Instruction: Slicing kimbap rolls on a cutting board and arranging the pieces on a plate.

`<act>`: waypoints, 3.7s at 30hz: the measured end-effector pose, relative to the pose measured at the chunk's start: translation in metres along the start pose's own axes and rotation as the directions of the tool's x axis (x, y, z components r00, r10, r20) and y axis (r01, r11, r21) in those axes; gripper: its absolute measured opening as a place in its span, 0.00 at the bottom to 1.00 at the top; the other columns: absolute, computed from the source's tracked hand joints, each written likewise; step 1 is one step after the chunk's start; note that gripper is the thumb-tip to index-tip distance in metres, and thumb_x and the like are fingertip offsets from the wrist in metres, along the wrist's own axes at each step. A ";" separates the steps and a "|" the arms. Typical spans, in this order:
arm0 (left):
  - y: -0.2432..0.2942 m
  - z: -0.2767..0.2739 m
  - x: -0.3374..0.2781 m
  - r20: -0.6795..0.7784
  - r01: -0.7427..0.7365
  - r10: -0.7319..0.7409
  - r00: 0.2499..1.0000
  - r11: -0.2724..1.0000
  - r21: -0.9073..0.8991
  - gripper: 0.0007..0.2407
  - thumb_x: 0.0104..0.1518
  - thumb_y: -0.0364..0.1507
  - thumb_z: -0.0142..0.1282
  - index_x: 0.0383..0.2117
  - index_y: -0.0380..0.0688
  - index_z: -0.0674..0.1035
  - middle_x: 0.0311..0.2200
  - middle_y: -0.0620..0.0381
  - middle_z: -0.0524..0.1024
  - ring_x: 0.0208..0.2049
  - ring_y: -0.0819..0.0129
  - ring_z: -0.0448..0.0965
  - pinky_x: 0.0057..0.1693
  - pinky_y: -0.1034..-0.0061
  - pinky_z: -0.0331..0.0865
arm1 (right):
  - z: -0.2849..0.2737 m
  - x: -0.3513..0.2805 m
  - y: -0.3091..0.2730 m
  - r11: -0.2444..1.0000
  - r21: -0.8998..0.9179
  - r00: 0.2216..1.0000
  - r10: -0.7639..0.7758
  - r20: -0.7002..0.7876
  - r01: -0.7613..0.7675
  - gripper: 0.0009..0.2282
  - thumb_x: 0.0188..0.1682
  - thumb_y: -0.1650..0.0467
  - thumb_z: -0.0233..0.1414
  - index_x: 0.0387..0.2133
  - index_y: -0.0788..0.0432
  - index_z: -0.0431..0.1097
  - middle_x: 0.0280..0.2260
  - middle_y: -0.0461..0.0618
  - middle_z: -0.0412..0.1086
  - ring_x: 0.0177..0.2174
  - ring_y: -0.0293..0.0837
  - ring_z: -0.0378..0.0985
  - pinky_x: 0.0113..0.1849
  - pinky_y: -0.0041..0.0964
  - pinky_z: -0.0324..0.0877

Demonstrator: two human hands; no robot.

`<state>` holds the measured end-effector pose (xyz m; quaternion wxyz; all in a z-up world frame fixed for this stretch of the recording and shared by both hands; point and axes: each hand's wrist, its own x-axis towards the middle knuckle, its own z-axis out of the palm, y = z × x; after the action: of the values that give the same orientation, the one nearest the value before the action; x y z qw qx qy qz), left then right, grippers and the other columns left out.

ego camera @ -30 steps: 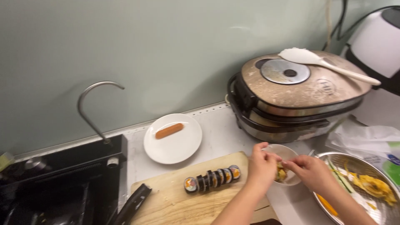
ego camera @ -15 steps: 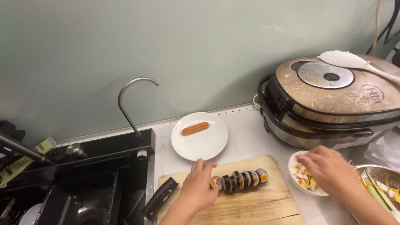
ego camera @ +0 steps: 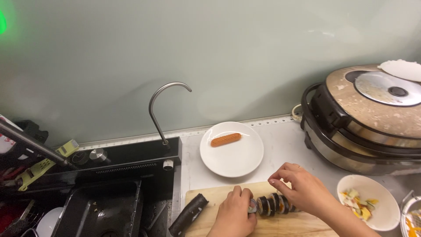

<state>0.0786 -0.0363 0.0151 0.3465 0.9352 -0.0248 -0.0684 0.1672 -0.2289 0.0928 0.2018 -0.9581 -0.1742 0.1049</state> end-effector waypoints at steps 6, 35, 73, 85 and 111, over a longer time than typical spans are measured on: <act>-0.022 -0.037 0.022 -0.060 0.037 -0.046 0.997 0.990 -0.133 0.16 0.48 0.30 0.62 0.43 0.45 0.73 0.45 0.51 0.70 0.48 0.54 0.74 0.53 0.61 0.71 | 0.007 0.054 -0.007 0.998 0.054 0.999 -0.040 0.002 0.040 0.12 0.47 0.57 0.56 0.38 0.45 0.80 0.35 0.39 0.76 0.36 0.40 0.80 0.39 0.39 0.74; -0.086 -0.073 0.125 -0.480 0.094 0.159 0.863 0.882 0.461 0.18 0.44 0.24 0.63 0.44 0.40 0.76 0.41 0.52 0.73 0.46 0.56 0.71 0.53 0.63 0.60 | 0.062 0.188 -0.027 0.865 -0.104 0.835 -0.501 -0.227 0.491 0.20 0.39 0.66 0.60 0.46 0.55 0.73 0.51 0.52 0.66 0.54 0.53 0.62 0.53 0.53 0.57; -0.007 0.023 0.021 -0.077 -0.255 0.251 0.965 0.966 -0.047 0.26 0.41 0.35 0.73 0.46 0.39 0.76 0.43 0.50 0.69 0.50 0.54 0.69 0.53 0.60 0.63 | 0.039 -0.004 0.038 0.891 0.244 0.897 -0.422 0.131 0.383 0.53 0.26 0.68 0.74 0.69 0.49 0.46 0.50 0.44 0.74 0.51 0.46 0.73 0.58 0.48 0.53; -0.020 0.023 0.020 -0.116 -0.279 0.265 0.957 0.952 -0.126 0.20 0.43 0.30 0.68 0.44 0.40 0.78 0.42 0.51 0.73 0.49 0.53 0.71 0.56 0.61 0.65 | 0.045 0.001 0.033 0.895 0.226 0.885 -0.427 0.187 0.384 0.55 0.30 0.68 0.72 0.71 0.50 0.40 0.51 0.43 0.73 0.52 0.47 0.70 0.61 0.50 0.50; -0.006 -0.043 0.109 -0.174 -0.113 0.113 0.978 0.994 0.009 0.17 0.46 0.28 0.65 0.43 0.47 0.77 0.40 0.53 0.74 0.47 0.56 0.76 0.54 0.64 0.69 | -0.027 0.007 0.101 0.989 0.131 0.975 -0.090 0.202 0.064 0.31 0.40 0.61 0.66 0.61 0.42 0.65 0.58 0.40 0.68 0.55 0.41 0.70 0.56 0.36 0.67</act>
<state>0.1929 -0.0141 0.0318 0.3513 0.9345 -0.0477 0.0333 0.2102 -0.3223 0.0736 0.2455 -0.9201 -0.2246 0.2068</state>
